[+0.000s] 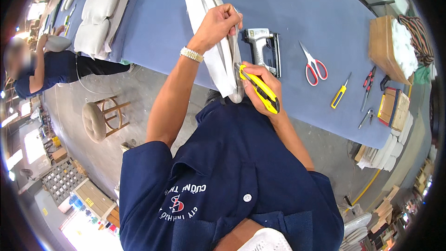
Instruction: The person assembles white cushion covers by inserting foam inserts, trimming excess fabric with a utility knife, and stapling the edges closed. They handle multiple cushions one at a time, stacking finished units on the table.
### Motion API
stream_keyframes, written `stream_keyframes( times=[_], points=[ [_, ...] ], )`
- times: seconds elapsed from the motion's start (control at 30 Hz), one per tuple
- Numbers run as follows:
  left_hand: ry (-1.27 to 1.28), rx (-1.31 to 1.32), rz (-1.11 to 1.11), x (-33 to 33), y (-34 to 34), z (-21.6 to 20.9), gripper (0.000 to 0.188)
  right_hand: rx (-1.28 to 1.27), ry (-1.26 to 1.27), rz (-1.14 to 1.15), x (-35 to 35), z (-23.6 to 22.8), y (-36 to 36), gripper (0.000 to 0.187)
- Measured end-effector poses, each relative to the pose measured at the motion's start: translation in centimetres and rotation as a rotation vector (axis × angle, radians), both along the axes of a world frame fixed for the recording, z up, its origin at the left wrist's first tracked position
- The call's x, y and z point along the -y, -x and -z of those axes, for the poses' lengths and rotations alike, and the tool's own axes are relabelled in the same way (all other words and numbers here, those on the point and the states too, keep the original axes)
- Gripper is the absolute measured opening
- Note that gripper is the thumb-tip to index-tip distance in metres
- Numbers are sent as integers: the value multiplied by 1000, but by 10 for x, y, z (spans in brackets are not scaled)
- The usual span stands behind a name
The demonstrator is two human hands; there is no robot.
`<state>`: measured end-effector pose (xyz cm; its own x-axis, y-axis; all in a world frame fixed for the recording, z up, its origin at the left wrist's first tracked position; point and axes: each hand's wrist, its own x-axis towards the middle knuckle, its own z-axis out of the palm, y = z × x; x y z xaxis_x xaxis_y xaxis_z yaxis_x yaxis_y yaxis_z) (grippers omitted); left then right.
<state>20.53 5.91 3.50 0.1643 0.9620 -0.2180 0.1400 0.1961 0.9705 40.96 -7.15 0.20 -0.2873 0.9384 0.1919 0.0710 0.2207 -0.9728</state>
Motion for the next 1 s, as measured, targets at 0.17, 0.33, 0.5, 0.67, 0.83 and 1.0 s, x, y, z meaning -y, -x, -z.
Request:
stream_keyframes(
  times=[0.17, 0.33, 0.5, 0.67, 0.83, 1.0],
  points=[
    [-18, 42, -20, -13, 1, 13, 23, 40, -47, 17, 10, 6, -8, 25],
    [18, 94, -52, -14, -2, 16, 22, 38, 11, 49, 23, 0, -11, 23],
    [32, 124, -78, -14, -2, 18, 23, 73, -10, 20, 31, -4, -17, 22],
    [47, 140, -105, -14, -6, 19, 23, 93, 1, 52, 34, -7, -17, 23],
    [66, 143, -151, -12, -9, 17, 23, 54, 33, 71, 37, -8, -16, 23],
    [65, 222, -220, -10, -11, 22, 22, 75, 20, 67, 36, -13, -18, 22]
  ],
)
